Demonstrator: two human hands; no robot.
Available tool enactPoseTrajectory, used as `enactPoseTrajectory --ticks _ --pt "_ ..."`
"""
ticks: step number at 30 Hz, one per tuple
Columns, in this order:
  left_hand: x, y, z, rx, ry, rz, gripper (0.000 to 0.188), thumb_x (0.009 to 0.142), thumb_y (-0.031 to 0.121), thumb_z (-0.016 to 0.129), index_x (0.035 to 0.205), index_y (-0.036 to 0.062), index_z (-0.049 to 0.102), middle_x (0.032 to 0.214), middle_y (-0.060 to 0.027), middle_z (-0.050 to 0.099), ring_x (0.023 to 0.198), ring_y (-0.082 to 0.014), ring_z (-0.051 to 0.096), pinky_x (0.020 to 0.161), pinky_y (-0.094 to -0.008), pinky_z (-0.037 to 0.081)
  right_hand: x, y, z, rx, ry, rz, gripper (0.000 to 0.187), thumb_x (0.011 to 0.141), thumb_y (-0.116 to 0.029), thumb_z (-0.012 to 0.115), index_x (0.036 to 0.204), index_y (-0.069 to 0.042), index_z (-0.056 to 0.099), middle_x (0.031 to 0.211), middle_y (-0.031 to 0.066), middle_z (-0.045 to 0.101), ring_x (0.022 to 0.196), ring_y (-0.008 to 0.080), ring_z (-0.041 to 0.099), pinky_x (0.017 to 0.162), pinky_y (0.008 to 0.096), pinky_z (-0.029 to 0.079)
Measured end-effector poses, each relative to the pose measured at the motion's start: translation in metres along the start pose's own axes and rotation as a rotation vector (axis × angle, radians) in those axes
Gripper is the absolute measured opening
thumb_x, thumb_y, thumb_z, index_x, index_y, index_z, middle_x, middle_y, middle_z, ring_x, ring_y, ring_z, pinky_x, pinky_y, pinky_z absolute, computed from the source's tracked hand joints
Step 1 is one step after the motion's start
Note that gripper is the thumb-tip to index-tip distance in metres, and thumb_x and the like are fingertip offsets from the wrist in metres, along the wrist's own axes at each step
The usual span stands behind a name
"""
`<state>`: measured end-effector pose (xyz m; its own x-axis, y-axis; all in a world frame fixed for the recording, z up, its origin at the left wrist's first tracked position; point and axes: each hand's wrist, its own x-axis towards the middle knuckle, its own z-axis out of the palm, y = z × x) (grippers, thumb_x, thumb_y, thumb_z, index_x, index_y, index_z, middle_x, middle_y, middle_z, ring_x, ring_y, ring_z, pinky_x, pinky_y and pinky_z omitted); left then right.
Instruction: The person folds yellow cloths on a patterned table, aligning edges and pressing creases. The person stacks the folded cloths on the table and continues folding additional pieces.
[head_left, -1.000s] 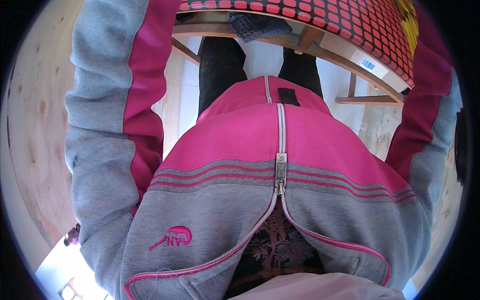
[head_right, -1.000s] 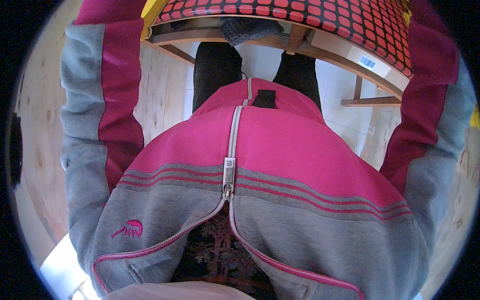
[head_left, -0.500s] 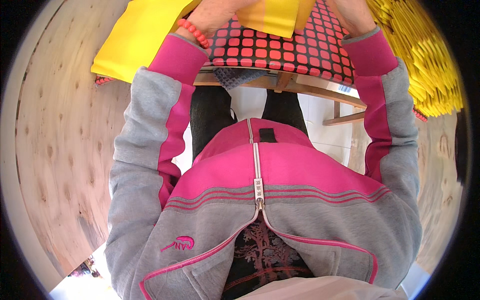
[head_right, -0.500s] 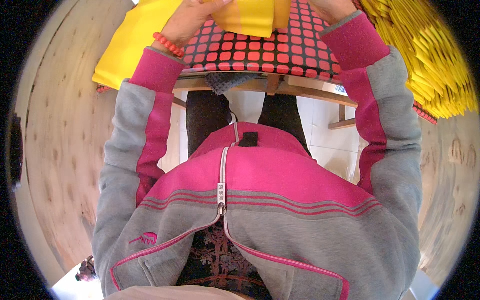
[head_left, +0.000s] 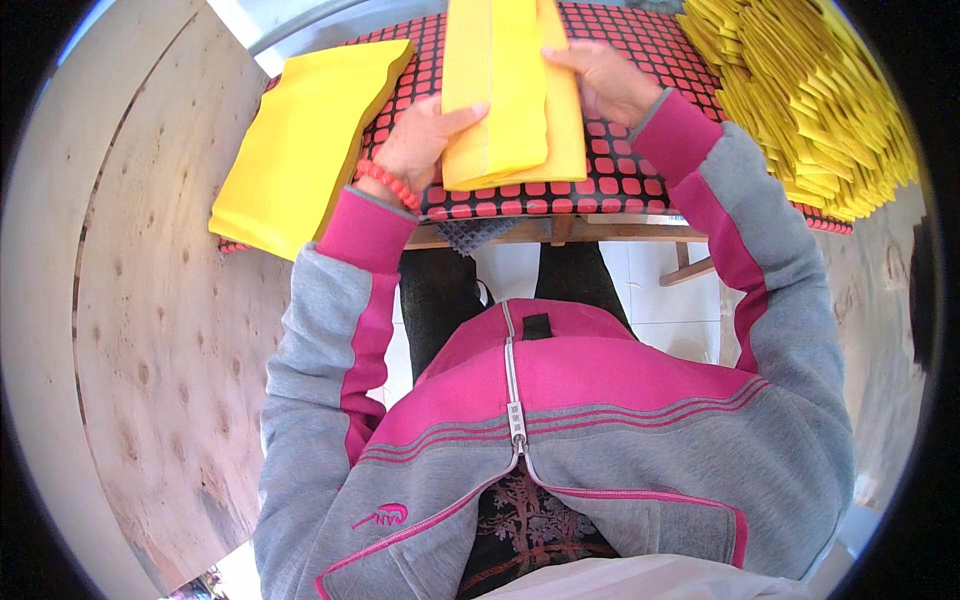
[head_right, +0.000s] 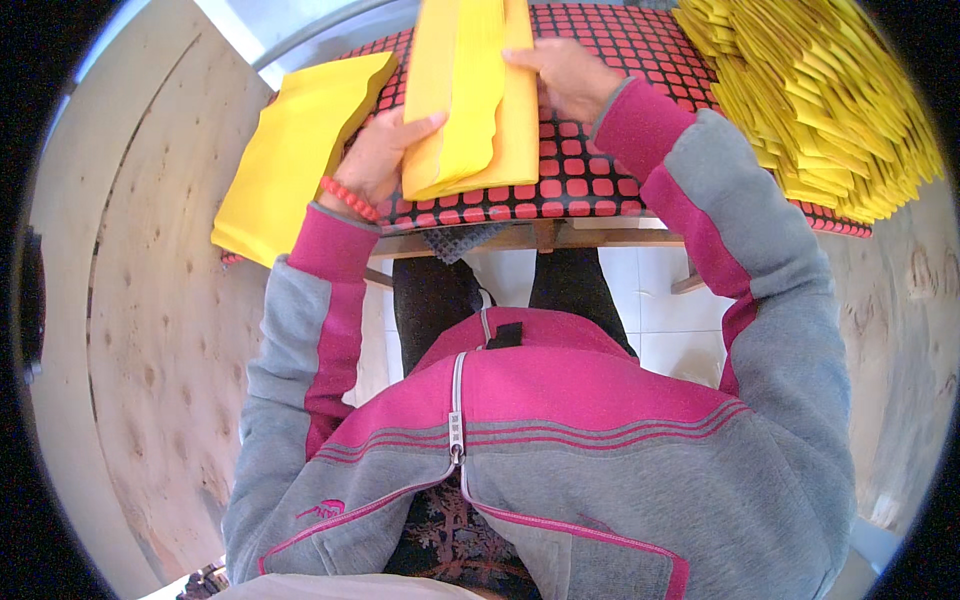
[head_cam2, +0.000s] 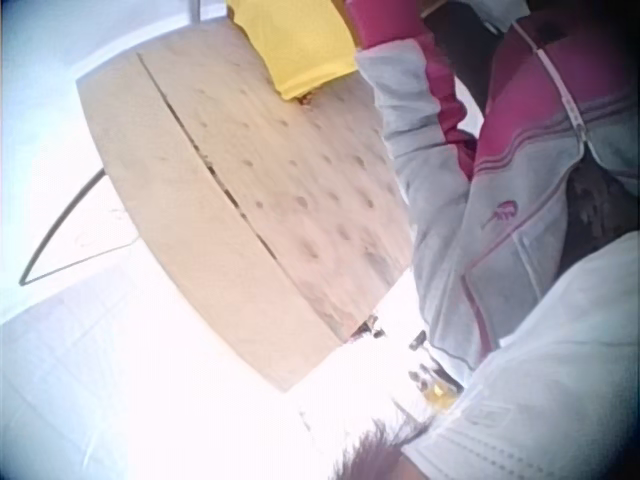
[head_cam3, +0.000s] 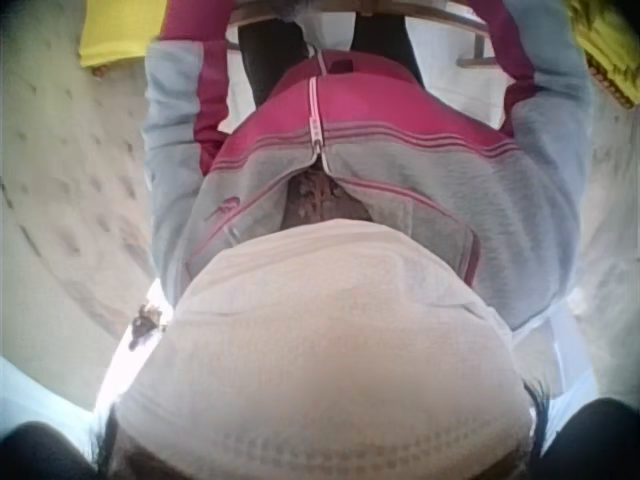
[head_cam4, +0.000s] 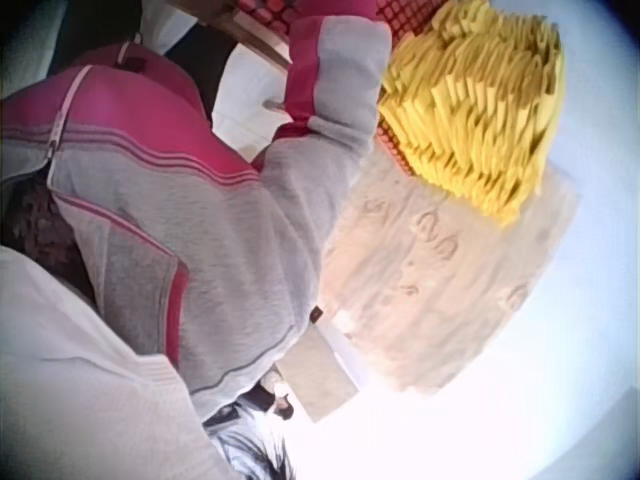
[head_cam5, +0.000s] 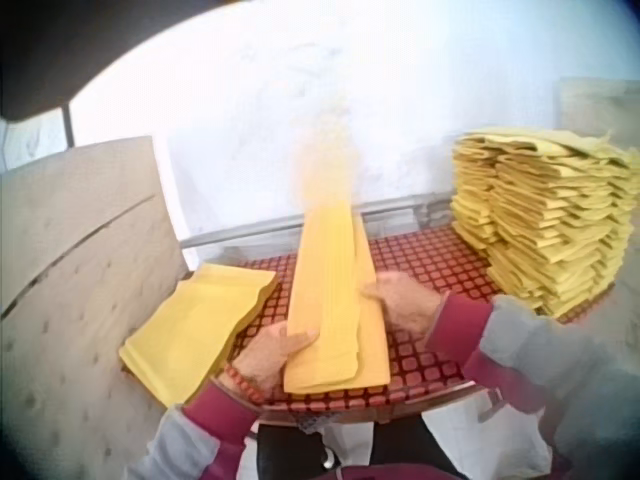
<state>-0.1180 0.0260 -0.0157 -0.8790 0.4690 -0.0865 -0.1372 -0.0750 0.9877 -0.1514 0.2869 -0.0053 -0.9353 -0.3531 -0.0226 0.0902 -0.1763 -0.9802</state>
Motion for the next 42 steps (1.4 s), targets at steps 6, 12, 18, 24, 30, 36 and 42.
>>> enactPoseTrajectory --ticks 6,12,18,24,30,36,42 --pt "-0.017 -0.015 0.003 0.553 0.249 0.213 0.044 0.093 0.019 0.071 0.126 -0.0074 0.061 0.112 -0.0173 0.073 0.095 -0.0212 0.073 0.084 -0.0354 0.057 -0.012 0.012 -0.015 -0.043 -0.033 0.213 0.049 0.105 -0.027 0.059 0.143 0.003 0.049 0.137 0.0163 0.063 0.127 0.0228 0.061 0.107 0.0376 0.052" --pt "-0.051 -0.017 0.019 1.353 0.434 0.4 0.06 0.092 0.034 0.07 0.136 -0.0056 0.056 0.135 -0.0271 0.058 0.11 -0.0396 0.065 0.096 -0.045 0.05 -0.019 -0.009 -0.046 -0.469 0.011 0.24 0.059 0.102 -0.041 0.062 0.139 0.004 0.052 0.13 0.0163 0.066 0.119 0.0213 0.065 0.099 0.0333 0.055" --pt "-0.052 -0.03 0.031 1.354 0.319 0.538 0.057 0.1 0.035 0.059 0.145 0.001 0.05 0.158 -0.0257 0.037 0.151 -0.0383 0.03 0.121 -0.0615 0.018 0.016 0.002 -0.041 -0.905 0.168 -0.434 0.04 0.101 -0.038 0.06 0.112 0.0 0.068 0.106 0.0133 0.072 0.099 0.0212 0.069 0.083 0.0359 0.056" --pt "-0.052 -0.035 0.046 1.517 0.152 0.525 0.068 0.097 0.044 0.06 0.149 0.0016 0.047 0.158 -0.0236 0.04 0.15 -0.036 0.033 0.122 -0.0585 0.02 0.058 0.033 0.006 -1.163 -0.15 -0.996 0.039 0.104 -0.028 0.052 0.131 -0.002 0.063 0.135 0.0187 0.064 0.125 0.0341 0.06 0.107 0.043 0.046" --pt "-0.054 -0.038 0.046 1.499 0.093 0.417 0.083 0.092 0.054 0.061 0.154 0.0029 0.041 0.16 -0.023 0.036 0.149 -0.0366 0.036 0.122 -0.0571 0.02 0.069 0.054 0.022 -1.254 -0.489 -0.841 0.049 0.106 -0.036 0.048 0.142 -0.004 0.058 0.154 0.0179 0.049 0.144 0.0305 0.044 0.12 0.0479 0.031" --pt "-0.053 -0.033 0.048 1.438 0.081 0.41 0.099 0.083 0.066 0.066 0.155 0.0042 0.041 0.16 -0.0256 0.036 0.149 -0.0413 0.035 0.119 -0.0604 0.022 0.101 0.044 -0.01 -1.298 -0.511 -0.727 0.05 0.108 -0.032 0.046 0.15 -0.004 0.051 0.16 0.0132 0.043 0.152 0.0286 0.034 0.124 0.0478 0.023" --pt "-0.052 -0.031 0.049 1.413 0.073 0.356 0.101 0.074 0.056 0.08 0.155 0.0095 0.043 0.161 -0.0244 0.035 0.15 -0.0402 0.035 0.119 -0.0607 0.023 0.144 0.039 -0.034 -1.365 -0.42 -0.696 0.051 0.109 -0.033 0.042 0.151 -0.005 0.05 0.161 0.0124 0.042 0.152 0.0282 0.033 0.124 0.0454 0.023"
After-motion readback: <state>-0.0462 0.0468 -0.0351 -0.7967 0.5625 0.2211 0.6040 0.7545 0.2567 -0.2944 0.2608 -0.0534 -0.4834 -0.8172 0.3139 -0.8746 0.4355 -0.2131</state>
